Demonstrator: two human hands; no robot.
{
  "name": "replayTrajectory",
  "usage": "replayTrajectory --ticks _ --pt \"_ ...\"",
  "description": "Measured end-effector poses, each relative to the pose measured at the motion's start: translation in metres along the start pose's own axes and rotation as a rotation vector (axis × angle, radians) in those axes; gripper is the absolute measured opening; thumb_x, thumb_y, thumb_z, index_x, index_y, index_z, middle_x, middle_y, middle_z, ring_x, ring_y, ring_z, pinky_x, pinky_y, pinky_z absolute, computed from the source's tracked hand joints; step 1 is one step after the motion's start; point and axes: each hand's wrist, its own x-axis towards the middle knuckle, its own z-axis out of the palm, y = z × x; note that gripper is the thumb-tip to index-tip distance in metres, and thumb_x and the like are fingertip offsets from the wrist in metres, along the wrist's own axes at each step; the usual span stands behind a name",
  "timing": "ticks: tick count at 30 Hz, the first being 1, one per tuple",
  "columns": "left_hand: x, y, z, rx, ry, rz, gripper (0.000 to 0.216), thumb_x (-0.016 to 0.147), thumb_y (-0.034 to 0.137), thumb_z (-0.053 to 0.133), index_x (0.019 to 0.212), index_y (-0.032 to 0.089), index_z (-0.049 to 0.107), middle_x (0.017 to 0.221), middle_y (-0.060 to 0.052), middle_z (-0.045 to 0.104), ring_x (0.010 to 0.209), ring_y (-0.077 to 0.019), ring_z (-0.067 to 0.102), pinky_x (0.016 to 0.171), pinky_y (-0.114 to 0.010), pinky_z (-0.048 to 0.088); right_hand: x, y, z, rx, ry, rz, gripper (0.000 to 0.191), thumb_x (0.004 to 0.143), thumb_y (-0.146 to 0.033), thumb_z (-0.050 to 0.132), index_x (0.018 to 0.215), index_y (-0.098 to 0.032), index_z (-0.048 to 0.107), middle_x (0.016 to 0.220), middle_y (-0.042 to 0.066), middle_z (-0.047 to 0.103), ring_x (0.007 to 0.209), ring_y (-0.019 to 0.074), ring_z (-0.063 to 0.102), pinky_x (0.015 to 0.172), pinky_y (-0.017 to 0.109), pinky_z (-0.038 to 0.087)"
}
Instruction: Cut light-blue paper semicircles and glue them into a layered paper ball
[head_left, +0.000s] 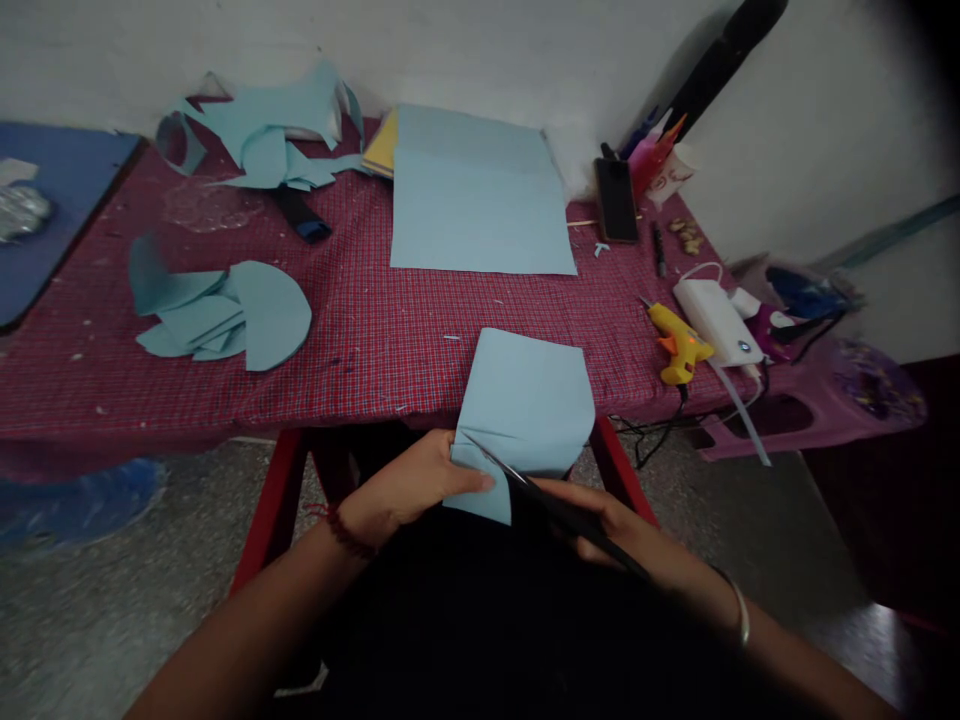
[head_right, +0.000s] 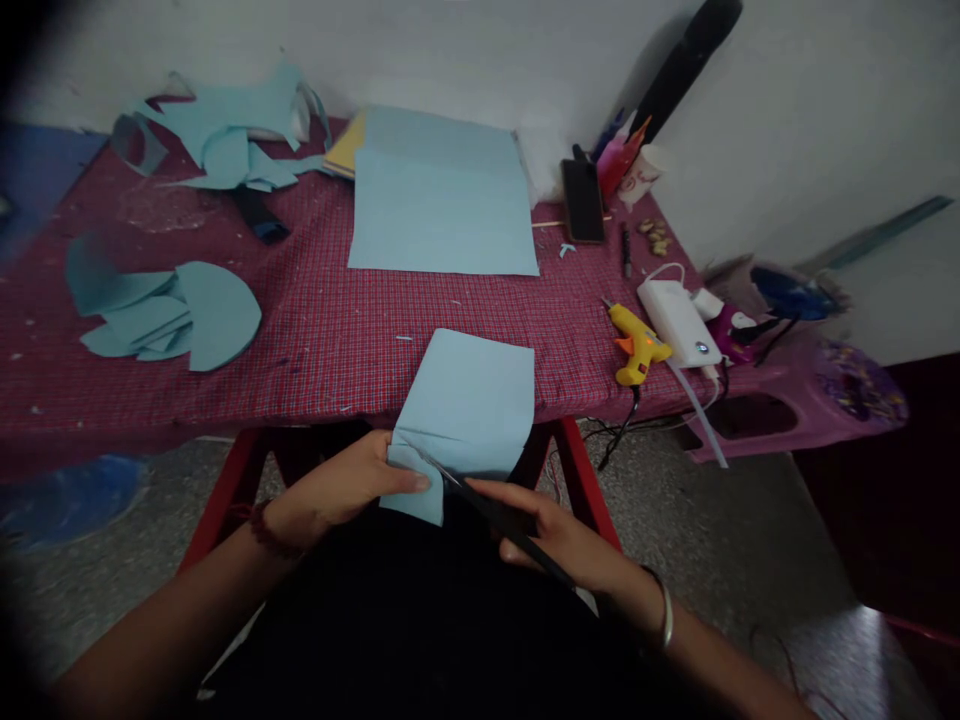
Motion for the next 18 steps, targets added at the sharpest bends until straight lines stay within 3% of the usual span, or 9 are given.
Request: replayTrajectory --ticks 6,11,15,18 --pt "0.002 -0.010 0.003 -0.093 -0.105 0.070 0.033 0.063 0.019 0.081 0.095 0.013 0.074 0.083 -0.005 0.074 0.076 -0.0155 0.063 0.076 -0.029 0.048 0.005 -0.001 0.004 -0.011 -0.010 -0.048 0.073 0.074 -0.043 0.075 0.141 -0.031 0.049 0.116 0.007 0.061 0.097 0.0240 0.057 0.078 0.034 0.049" --pt "0.002 -0.011 0.006 -0.137 -0.106 0.062 0.030 0.061 0.019 0.083 0.090 0.013 0.075 0.078 -0.004 0.072 0.071 -0.0137 0.062 0.073 -0.027 0.047 0.008 -0.003 0.001 -0.020 -0.046 -0.068 0.075 0.076 -0.043 0.074 0.144 -0.029 0.046 0.122 0.008 0.061 0.092 0.0223 0.058 0.080 0.036 0.048" --pt "0.001 -0.011 0.010 -0.212 -0.145 0.010 0.034 0.057 0.020 0.085 0.088 0.012 0.074 0.078 -0.003 0.071 0.068 -0.0130 0.060 0.072 -0.027 0.046 0.010 -0.007 0.000 0.011 -0.064 -0.114 0.076 0.073 -0.045 0.076 0.141 -0.028 0.049 0.133 0.008 0.056 0.118 0.0282 0.052 0.101 0.042 0.038" --pt "0.002 -0.014 0.011 -0.234 -0.153 -0.020 0.038 0.054 0.021 0.087 0.089 0.012 0.073 0.078 -0.004 0.071 0.068 -0.0143 0.060 0.072 -0.029 0.046 0.011 -0.008 0.002 0.035 -0.060 -0.107 0.076 0.072 -0.046 0.077 0.141 -0.028 0.050 0.134 0.008 0.056 0.118 0.0275 0.052 0.100 0.041 0.039"
